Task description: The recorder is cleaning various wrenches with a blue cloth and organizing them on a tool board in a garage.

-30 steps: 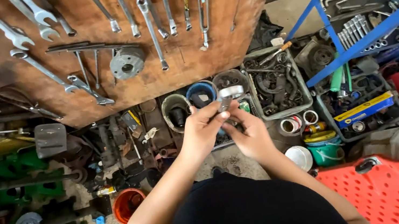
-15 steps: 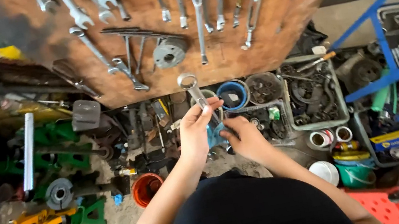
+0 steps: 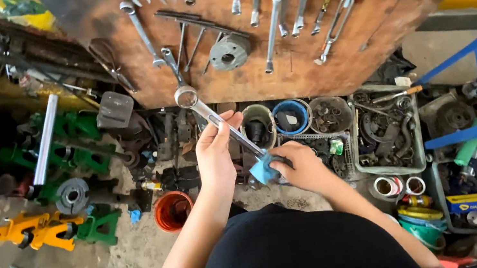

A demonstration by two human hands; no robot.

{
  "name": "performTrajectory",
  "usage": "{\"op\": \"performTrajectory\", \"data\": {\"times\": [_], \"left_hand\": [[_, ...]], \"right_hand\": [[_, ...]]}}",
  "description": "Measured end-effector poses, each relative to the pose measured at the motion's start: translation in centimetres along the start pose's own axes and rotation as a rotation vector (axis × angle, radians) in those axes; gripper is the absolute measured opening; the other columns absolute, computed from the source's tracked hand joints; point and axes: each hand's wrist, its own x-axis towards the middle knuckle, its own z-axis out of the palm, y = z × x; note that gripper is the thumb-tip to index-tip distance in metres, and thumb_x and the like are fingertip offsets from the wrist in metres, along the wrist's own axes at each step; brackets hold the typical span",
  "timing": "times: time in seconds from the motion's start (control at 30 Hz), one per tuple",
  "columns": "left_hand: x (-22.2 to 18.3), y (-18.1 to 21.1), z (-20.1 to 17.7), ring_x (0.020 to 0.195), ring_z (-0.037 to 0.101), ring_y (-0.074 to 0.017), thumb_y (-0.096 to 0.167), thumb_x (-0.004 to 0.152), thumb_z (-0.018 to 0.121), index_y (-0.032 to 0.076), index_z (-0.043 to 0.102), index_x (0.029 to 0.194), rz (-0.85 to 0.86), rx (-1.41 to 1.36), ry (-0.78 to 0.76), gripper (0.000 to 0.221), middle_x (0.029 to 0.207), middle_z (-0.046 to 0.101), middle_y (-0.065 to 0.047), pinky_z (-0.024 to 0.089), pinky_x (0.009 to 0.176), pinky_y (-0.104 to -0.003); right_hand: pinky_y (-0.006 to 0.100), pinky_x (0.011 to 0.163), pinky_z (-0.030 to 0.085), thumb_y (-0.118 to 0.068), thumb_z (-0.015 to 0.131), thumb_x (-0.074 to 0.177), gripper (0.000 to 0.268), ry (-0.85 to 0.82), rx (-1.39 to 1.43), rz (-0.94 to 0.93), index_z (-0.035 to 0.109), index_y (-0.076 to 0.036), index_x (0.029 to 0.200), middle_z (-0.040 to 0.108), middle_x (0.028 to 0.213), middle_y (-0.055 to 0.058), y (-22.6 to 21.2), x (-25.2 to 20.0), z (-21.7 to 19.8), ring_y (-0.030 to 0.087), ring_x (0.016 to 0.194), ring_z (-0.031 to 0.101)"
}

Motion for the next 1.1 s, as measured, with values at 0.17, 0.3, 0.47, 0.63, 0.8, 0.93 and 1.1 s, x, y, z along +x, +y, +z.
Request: {"op": "performTrajectory", "data": {"times": [0.17, 0.3, 0.47, 0.63, 0.8, 0.93, 1.1], "left_hand": [[-0.7, -1.2, -2.0, 0.12, 0.068, -0.0301, 0.009, 0.103, 0.057, -0.007, 0.064, 0.124, -0.04, -0.144, 0.019, 0.027, 0.121, 0.071, -0.022, 0.051, 0.109, -0.041], [-1.1, -1.3, -2.3, 0.121, 0.068, -0.0318, 0.011, 0.103, 0.057, -0.005, 0.064, 0.124, -0.05, -0.225, 0.027, 0.027, 0.124, 0.07, -0.022, 0.052, 0.107, -0.043], [-1.4, -1.2, -3.0, 0.121, 0.067, -0.0304, 0.013, 0.103, 0.057, -0.002, 0.064, 0.123, -0.06, -0.274, 0.067, 0.025, 0.124, 0.07, -0.019, 0.052, 0.106, -0.043], [-1.8, -1.8, -3.4, 0.119, 0.068, -0.0314, 0.013, 0.103, 0.057, -0.001, 0.064, 0.122, -0.084, -0.282, 0.071, 0.025, 0.122, 0.07, -0.019, 0.053, 0.104, -0.044], [-2.1, -2.2, -3.7, 0.117, 0.069, -0.0326, 0.01, 0.104, 0.057, -0.005, 0.064, 0.122, -0.058, -0.291, -0.011, 0.024, 0.119, 0.071, -0.02, 0.053, 0.107, -0.046], [-2.8, -1.3, -3.7, 0.116, 0.07, -0.0328, 0.01, 0.103, 0.056, -0.004, 0.064, 0.121, -0.101, -0.284, 0.007, 0.024, 0.116, 0.072, -0.019, 0.054, 0.107, -0.047], [-3.1, -1.3, -4.7, 0.116, 0.069, -0.0332, 0.01, 0.104, 0.057, -0.003, 0.065, 0.119, -0.021, -0.346, -0.064, 0.021, 0.115, 0.072, -0.019, 0.052, 0.11, -0.048]], "right_hand": [[0.043, 0.08, 0.051, -0.02, 0.078, 0.08, 0.029, -0.183, -0.139, -0.039, 0.076, -0.009, 0.107, 0.072, 0.09, 0.013, -1.7, 0.6, -2.7, 0.033, 0.089, 0.068], [0.047, 0.086, 0.045, -0.028, 0.08, 0.077, 0.027, -0.18, -0.414, -0.024, 0.079, -0.014, 0.099, 0.072, 0.085, 0.011, -4.4, 0.9, -3.2, 0.033, 0.092, 0.066], [0.047, 0.083, 0.046, -0.032, 0.08, 0.076, 0.025, -0.113, -0.445, 0.034, 0.078, -0.014, 0.094, 0.071, 0.079, 0.01, -5.4, 0.1, -3.0, 0.03, 0.091, 0.066], [0.046, 0.08, 0.05, -0.031, 0.079, 0.079, 0.025, -0.181, -0.42, 0.071, 0.077, -0.013, 0.096, 0.071, 0.081, 0.011, -3.6, -0.3, -2.8, 0.031, 0.087, 0.067], [0.036, 0.078, 0.054, -0.018, 0.071, 0.089, 0.021, -0.499, -0.056, 0.156, 0.071, -0.011, 0.108, 0.074, 0.093, 0.009, -0.4, -0.3, -2.5, 0.023, 0.088, 0.071], [0.033, 0.078, 0.053, -0.015, 0.07, 0.093, 0.015, -0.57, 0.145, 0.227, 0.067, -0.007, 0.105, 0.072, 0.089, 0.005, 3.0, -0.8, -1.3, 0.015, 0.086, 0.066], [0.024, 0.073, 0.045, -0.016, 0.07, 0.098, 0.013, -0.483, 0.789, 0.343, 0.063, -0.005, 0.099, 0.064, 0.088, -0.003, 8.5, -2.2, 1.7, 0.007, 0.082, 0.057]]}}
